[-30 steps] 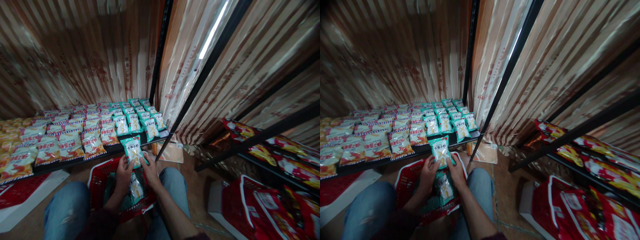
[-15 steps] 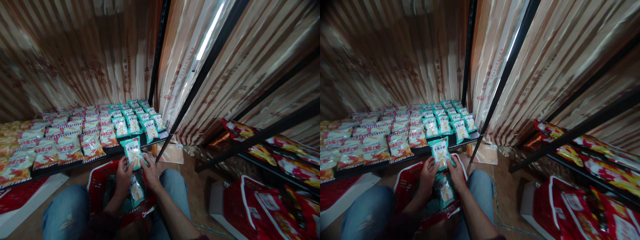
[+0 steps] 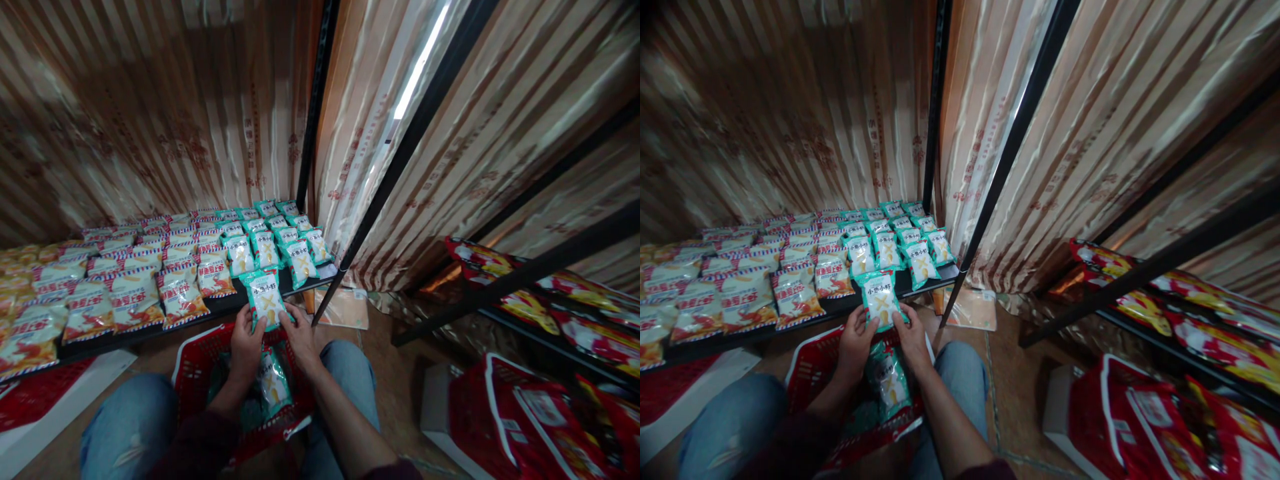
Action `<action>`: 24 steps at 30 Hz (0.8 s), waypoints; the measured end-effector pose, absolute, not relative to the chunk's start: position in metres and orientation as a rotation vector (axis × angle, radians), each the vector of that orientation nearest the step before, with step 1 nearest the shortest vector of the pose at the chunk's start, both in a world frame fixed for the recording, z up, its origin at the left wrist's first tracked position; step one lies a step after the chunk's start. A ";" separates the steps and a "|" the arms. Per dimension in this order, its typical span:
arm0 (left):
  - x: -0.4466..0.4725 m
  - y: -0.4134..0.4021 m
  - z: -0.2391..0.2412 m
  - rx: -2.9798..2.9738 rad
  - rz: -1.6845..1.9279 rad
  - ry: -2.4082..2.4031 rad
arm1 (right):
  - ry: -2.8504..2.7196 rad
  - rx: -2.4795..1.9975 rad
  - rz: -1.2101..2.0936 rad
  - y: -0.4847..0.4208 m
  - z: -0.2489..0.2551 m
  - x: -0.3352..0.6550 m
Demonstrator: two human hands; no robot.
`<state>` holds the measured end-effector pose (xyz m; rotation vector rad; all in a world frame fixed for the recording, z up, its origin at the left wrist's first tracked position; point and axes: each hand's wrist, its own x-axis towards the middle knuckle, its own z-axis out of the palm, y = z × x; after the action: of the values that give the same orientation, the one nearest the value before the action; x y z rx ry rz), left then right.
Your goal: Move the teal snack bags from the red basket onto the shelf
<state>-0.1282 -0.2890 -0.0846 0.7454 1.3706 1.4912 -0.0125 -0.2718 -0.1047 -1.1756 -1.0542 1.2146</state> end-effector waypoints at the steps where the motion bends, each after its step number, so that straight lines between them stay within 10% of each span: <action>1: -0.128 -0.288 -0.085 0.746 1.495 1.387 | -1.047 -1.170 1.209 -0.271 -0.105 -0.013; 24: -0.127 -0.255 -0.093 0.857 1.591 1.433 | -1.091 -1.195 1.108 -0.237 -0.113 -0.012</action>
<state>-0.1269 -0.2551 -0.0927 0.8573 1.4333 1.5909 -0.0124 -0.2372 -0.1128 -1.1947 -1.0915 1.1080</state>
